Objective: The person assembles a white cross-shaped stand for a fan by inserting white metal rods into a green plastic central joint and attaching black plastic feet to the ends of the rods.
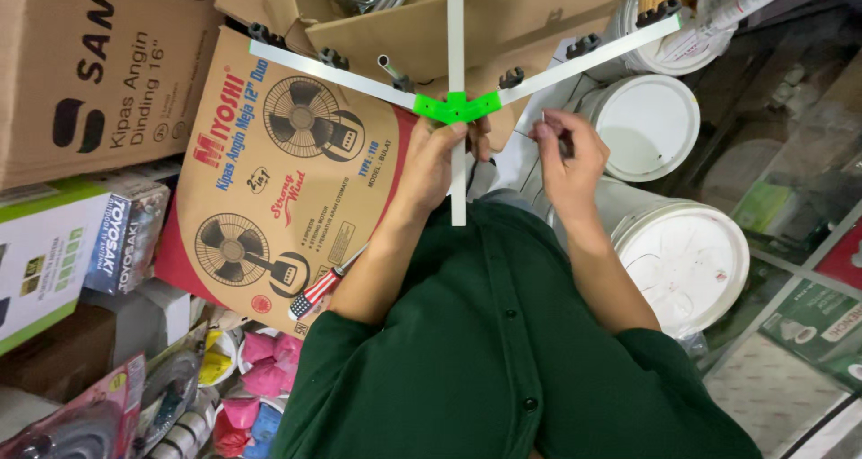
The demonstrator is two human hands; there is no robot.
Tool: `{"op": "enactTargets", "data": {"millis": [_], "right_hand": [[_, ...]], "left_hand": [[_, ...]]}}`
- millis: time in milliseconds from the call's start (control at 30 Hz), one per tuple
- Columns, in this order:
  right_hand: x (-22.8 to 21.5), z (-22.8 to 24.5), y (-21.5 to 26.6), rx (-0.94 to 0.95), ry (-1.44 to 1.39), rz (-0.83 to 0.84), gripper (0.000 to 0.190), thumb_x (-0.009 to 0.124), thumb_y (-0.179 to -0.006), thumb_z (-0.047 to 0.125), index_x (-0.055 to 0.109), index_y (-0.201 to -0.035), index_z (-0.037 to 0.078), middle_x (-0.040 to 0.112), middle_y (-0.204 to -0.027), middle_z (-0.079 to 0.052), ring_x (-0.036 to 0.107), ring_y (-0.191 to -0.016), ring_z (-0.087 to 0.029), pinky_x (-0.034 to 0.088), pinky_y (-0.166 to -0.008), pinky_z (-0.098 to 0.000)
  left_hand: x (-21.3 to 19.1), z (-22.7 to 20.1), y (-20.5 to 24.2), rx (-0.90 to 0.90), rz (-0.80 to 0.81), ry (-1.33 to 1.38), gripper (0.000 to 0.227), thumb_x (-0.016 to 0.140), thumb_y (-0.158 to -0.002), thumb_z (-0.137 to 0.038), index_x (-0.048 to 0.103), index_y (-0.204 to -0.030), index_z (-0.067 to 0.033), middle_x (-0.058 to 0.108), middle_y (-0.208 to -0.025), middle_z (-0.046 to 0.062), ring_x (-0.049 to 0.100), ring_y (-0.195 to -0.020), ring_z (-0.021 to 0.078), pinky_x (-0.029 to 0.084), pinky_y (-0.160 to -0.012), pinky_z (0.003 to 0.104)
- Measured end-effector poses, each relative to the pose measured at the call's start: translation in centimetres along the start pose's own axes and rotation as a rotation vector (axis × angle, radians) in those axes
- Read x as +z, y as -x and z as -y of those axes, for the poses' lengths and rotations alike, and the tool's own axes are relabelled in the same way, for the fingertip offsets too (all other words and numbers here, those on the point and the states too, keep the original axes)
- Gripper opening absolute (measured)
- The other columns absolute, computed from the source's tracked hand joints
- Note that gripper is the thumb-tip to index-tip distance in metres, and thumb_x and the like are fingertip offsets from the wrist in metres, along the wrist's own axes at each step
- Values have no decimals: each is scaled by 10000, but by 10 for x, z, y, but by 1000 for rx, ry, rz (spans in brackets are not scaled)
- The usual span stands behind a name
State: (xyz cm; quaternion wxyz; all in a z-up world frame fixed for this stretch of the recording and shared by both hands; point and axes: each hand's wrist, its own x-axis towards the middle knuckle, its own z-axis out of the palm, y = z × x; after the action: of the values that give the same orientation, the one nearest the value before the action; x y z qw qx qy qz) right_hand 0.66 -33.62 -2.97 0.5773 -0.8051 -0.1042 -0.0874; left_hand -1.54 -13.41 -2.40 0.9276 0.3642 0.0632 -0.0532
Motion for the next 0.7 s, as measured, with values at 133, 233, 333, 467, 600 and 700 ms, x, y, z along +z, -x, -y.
{"op": "enactTargets", "data": {"millis": [133, 233, 333, 467, 600, 700], "right_hand": [[-4, 38, 0, -38, 51, -1, 150, 690, -999, -88, 710, -1126, -10, 657, -1037, -122, 610, -838, -168, 483, -716, -302], [-6, 67, -16, -151, 96, 51, 191, 693, -993, -111, 719, -1142, 7, 611, -1062, -119, 583, -864, -179, 479, -725, -318], [-9, 92, -35, -274, 163, 180, 245, 694, -975, -131, 721, -1167, 19, 599, -1073, -118, 621, -895, -216, 516, -757, -337], [-3, 115, -65, -428, 261, 365, 243, 734, -950, -114, 678, -1155, 3, 616, -1114, -129, 647, -938, -296, 538, -789, -380], [4, 126, -74, -465, 308, 473, 239, 748, -941, -93, 666, -1146, -2, 590, -1054, -128, 633, -906, -313, 522, -763, -401], [6, 127, -76, -471, 316, 502, 231, 747, -945, -87, 660, -1143, -6, 581, -1036, -132, 621, -891, -313, 510, -748, -402]], "left_hand": [[0, -5, -2, -57, 8, -60, 321, 612, -997, -102, 549, -1288, 18, 655, -1084, 126, 665, -829, 199, 532, -766, 324], [6, -10, 3, -37, -29, -159, 318, 658, -1004, -102, 554, -1282, 11, 653, -1068, 100, 657, -818, 175, 542, -769, 308], [10, -12, 8, -2, -78, -185, 309, 716, -991, -93, 572, -1232, 37, 680, -1042, 106, 678, -821, 179, 564, -776, 315], [18, -9, 15, 32, -165, -120, 321, 753, -955, -82, 573, -1193, 37, 685, -1010, 107, 707, -824, 192, 574, -778, 312], [21, -2, 21, 26, -214, -15, 282, 750, -949, -52, 573, -1151, 35, 688, -994, 114, 720, -827, 204, 570, -757, 311], [22, 2, 23, 23, -237, 16, 238, 721, -974, -39, 575, -1148, 33, 688, -1004, 121, 722, -842, 211, 566, -749, 312]]}}
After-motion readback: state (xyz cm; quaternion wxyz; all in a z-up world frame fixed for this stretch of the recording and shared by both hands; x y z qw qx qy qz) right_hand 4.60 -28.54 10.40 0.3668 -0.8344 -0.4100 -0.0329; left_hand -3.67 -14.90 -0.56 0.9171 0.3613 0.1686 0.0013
